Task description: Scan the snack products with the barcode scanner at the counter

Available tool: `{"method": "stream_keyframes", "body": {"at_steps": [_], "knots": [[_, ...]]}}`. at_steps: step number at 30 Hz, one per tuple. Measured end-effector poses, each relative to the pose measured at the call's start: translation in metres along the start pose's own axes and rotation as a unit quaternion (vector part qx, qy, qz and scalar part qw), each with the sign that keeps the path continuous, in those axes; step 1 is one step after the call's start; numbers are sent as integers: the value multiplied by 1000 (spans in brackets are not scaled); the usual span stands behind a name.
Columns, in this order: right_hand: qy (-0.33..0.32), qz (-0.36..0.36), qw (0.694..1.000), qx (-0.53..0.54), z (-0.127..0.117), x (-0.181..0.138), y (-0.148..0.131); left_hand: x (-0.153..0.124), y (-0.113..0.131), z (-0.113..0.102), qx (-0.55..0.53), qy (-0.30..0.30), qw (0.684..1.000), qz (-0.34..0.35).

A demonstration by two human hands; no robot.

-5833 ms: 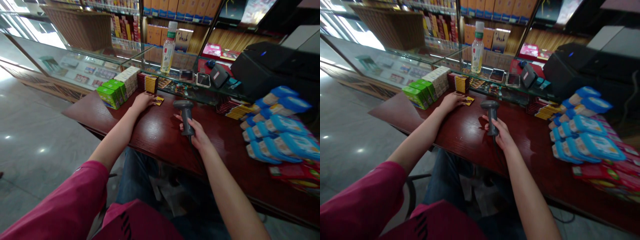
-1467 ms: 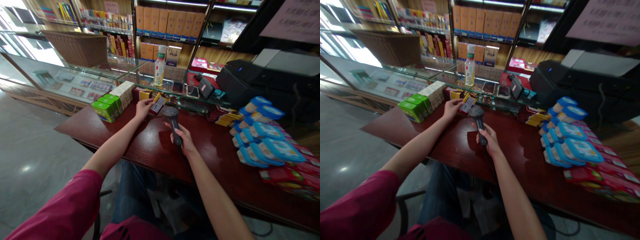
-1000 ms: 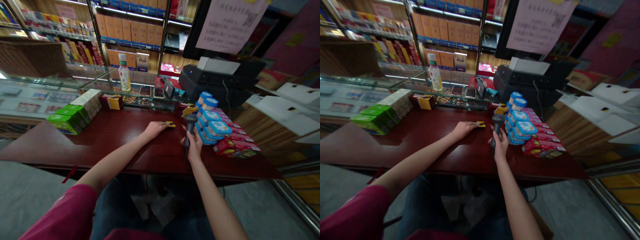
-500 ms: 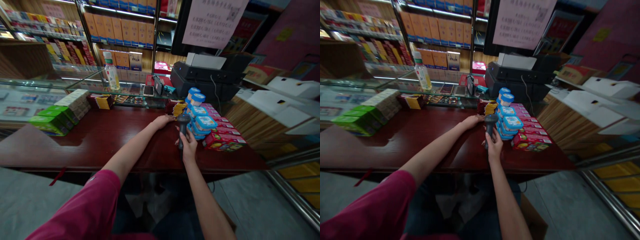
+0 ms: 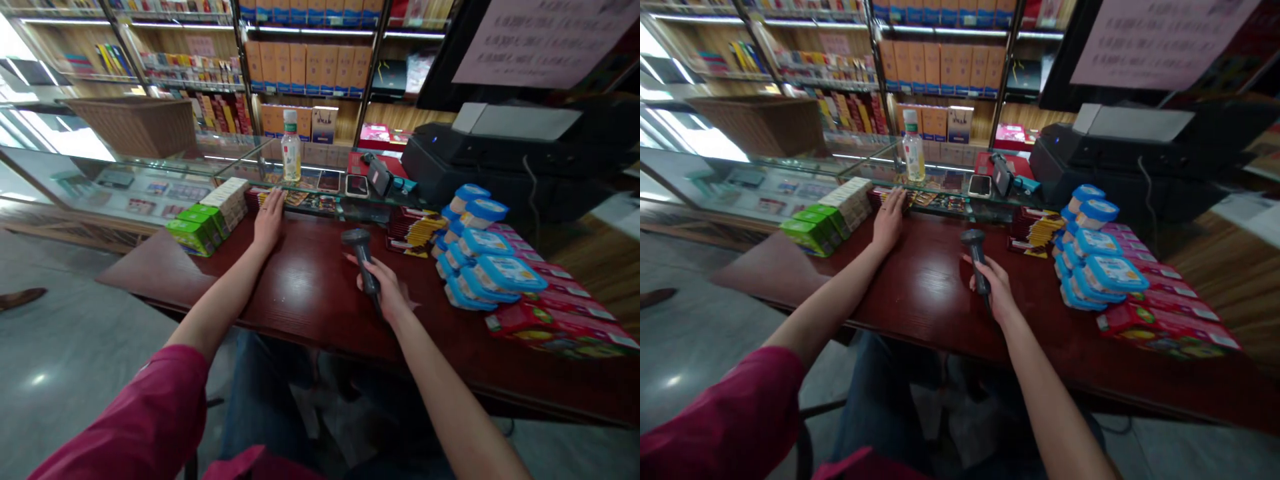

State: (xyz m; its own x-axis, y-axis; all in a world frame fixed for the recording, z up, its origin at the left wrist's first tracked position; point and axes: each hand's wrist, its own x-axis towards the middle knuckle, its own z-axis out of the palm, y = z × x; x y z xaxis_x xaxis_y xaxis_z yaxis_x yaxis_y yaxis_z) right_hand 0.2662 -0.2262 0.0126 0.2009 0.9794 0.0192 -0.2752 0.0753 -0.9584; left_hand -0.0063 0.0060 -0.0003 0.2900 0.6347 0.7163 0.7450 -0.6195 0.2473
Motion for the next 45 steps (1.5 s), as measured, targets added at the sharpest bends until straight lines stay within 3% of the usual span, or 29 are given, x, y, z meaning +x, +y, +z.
{"method": "stream_keyframes", "body": {"at_steps": [2,5,9,12,17,22,25,29,35,41,45], "knots": [[-23,11,999,19,22,15,6,0,-37,-14,22,9,999,-41],[-40,18,999,29,41,31,14,2,-68,-15,33,11,997,-68],[-50,13,998,33,44,37,18,10,-79,-3,15,-3,997,-73],[-47,18,998,35,42,35,17,14,-79,-1,10,30,994,-103],[-67,16,998,-3,42,31,16,10,-64,-15,-35,68,989,-127],[-113,12,993,6,42,27,16,2,-18,-19,-152,115,971,-141],[-146,9,989,13,41,24,17,-2,9,-5,-276,109,929,-219],[-186,16,982,14,40,21,19,-9,26,16,-413,52,861,-292],[-188,20,982,22,39,22,21,-16,26,22,-468,25,821,-325],[-177,9,984,22,41,22,20,-17,24,22,-458,25,810,-366],[-147,-11,989,31,38,21,20,-16,25,19,-409,24,851,-327]]}}
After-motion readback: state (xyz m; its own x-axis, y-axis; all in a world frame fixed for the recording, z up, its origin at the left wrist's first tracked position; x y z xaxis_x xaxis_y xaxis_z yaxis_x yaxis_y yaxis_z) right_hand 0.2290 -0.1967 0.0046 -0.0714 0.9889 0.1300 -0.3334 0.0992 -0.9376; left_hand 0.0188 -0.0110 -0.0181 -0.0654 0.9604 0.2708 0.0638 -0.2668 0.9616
